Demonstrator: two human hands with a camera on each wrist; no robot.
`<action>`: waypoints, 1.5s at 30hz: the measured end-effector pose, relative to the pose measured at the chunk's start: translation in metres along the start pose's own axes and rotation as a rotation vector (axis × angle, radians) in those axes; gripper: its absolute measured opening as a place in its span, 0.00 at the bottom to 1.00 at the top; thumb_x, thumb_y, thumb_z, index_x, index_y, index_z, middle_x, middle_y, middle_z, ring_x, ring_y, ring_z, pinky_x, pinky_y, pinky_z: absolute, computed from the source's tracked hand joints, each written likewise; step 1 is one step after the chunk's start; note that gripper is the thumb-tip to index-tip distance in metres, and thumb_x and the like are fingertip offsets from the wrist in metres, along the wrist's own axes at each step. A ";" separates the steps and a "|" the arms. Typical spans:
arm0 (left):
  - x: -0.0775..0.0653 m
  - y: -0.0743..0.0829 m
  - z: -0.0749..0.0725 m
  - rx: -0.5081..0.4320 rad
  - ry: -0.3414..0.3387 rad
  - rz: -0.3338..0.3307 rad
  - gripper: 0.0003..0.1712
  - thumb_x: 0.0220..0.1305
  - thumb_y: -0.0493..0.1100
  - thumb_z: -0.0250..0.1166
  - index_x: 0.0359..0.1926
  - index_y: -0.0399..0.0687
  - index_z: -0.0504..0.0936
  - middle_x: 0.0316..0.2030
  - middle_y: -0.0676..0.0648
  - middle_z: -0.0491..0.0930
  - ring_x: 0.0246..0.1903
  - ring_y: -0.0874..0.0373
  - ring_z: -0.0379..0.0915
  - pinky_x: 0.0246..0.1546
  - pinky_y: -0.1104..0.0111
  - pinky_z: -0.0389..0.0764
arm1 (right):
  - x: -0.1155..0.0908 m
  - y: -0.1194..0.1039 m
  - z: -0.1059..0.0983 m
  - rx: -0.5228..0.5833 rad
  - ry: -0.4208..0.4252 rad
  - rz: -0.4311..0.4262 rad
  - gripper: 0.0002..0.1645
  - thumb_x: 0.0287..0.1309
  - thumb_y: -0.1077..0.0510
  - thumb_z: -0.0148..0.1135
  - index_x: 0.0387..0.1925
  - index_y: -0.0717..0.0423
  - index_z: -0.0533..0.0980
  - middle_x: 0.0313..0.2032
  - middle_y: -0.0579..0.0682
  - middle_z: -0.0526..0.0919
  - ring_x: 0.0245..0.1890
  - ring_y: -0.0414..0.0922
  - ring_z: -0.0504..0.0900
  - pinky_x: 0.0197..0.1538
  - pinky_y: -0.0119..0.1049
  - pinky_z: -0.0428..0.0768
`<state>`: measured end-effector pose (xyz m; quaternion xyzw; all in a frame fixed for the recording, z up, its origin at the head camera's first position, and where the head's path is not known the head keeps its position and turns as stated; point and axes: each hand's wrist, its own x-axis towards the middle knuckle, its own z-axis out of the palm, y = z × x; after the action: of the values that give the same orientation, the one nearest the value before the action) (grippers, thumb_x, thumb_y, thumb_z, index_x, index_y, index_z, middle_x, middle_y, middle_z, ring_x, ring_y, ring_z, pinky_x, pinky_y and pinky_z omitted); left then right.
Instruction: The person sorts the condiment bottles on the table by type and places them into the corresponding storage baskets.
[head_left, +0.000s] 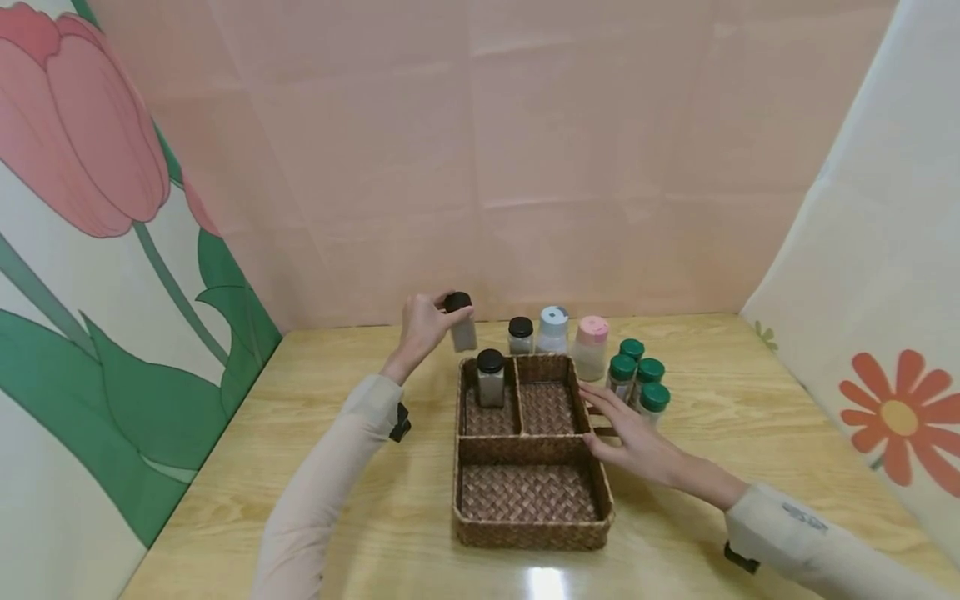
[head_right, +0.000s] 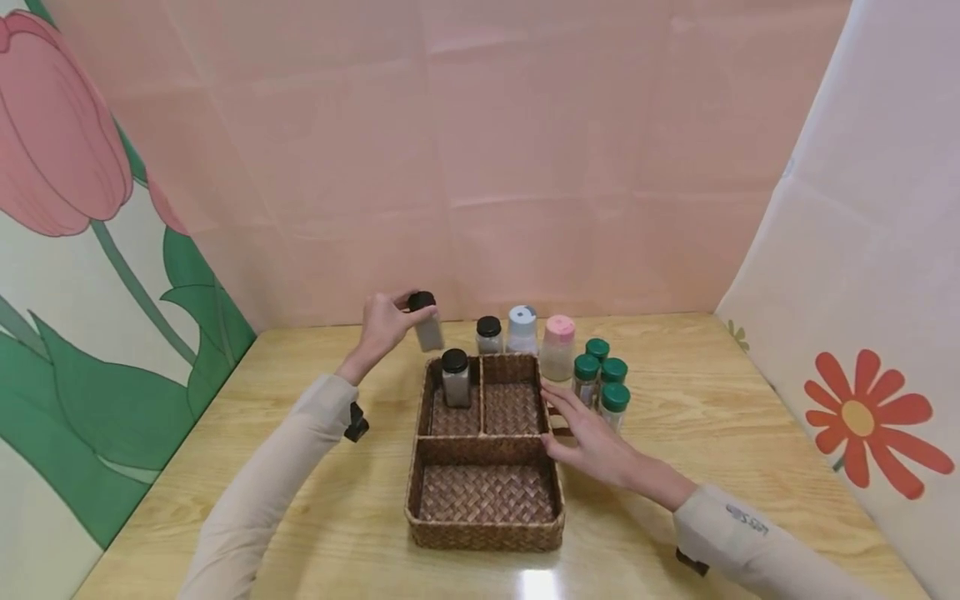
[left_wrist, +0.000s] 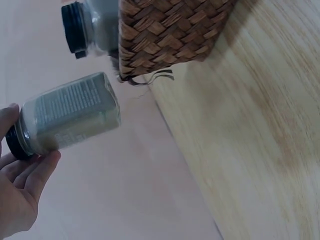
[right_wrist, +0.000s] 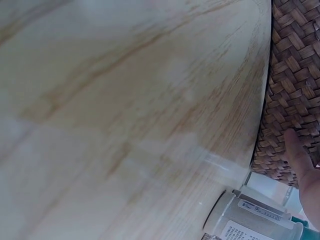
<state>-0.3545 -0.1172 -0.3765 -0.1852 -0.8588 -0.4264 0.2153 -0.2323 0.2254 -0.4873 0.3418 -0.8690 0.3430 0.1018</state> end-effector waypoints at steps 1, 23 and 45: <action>0.000 0.001 -0.001 0.002 0.003 -0.003 0.25 0.57 0.49 0.75 0.51 0.37 0.86 0.41 0.39 0.86 0.34 0.53 0.85 0.33 0.63 0.84 | 0.000 0.000 0.000 0.004 0.000 0.000 0.41 0.63 0.58 0.64 0.72 0.65 0.59 0.70 0.62 0.60 0.57 0.61 0.77 0.47 0.51 0.82; -0.008 0.016 -0.014 -0.001 0.073 -0.028 0.30 0.54 0.51 0.77 0.54 0.39 0.85 0.45 0.39 0.85 0.40 0.50 0.85 0.41 0.61 0.84 | 0.002 -0.001 0.001 0.050 -0.029 0.016 0.42 0.63 0.59 0.64 0.72 0.68 0.58 0.72 0.63 0.57 0.58 0.61 0.76 0.48 0.47 0.82; -0.012 0.039 -0.023 -0.046 0.105 0.018 0.28 0.51 0.45 0.79 0.52 0.37 0.85 0.43 0.37 0.85 0.39 0.50 0.85 0.39 0.64 0.85 | 0.001 -0.001 0.000 0.060 -0.004 0.004 0.40 0.62 0.62 0.64 0.71 0.70 0.59 0.71 0.63 0.58 0.57 0.61 0.76 0.48 0.44 0.83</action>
<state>-0.3198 -0.1154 -0.3442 -0.1753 -0.8346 -0.4533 0.2594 -0.2317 0.2245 -0.4862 0.3439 -0.8590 0.3686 0.0890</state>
